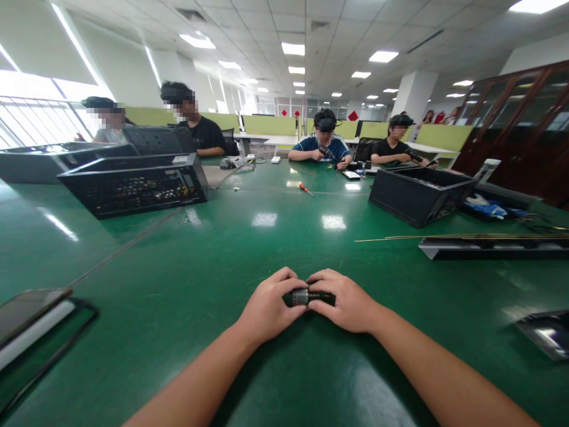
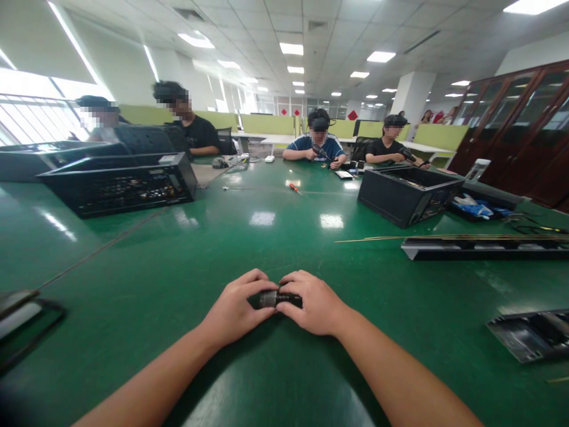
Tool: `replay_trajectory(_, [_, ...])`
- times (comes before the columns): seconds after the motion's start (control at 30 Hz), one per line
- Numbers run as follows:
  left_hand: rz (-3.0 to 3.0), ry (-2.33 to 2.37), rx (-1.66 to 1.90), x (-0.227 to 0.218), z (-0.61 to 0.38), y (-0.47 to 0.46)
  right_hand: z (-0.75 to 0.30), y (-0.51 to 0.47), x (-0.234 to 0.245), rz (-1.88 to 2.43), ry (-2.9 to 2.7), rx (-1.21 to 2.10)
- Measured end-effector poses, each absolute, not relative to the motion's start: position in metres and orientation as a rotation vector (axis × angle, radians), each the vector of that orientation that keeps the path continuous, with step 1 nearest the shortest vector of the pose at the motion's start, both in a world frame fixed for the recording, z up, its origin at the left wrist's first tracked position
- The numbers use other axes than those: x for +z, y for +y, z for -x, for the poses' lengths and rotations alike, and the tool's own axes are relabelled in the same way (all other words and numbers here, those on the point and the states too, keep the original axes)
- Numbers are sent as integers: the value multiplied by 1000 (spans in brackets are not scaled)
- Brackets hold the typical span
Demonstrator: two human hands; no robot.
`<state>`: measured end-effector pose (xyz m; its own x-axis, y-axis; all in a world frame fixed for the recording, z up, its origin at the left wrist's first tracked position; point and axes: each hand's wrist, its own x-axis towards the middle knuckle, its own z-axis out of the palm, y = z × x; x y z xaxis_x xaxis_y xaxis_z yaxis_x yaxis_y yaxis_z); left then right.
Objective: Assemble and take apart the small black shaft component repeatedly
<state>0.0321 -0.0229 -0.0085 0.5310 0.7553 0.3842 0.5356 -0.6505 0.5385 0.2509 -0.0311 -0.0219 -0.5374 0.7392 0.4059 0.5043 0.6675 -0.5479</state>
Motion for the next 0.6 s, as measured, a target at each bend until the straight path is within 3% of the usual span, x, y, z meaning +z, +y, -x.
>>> replay_trajectory(0.6, [-2412, 1098, 881, -11, -36, -24, -250, -32, -21, 951, -2315, 366])
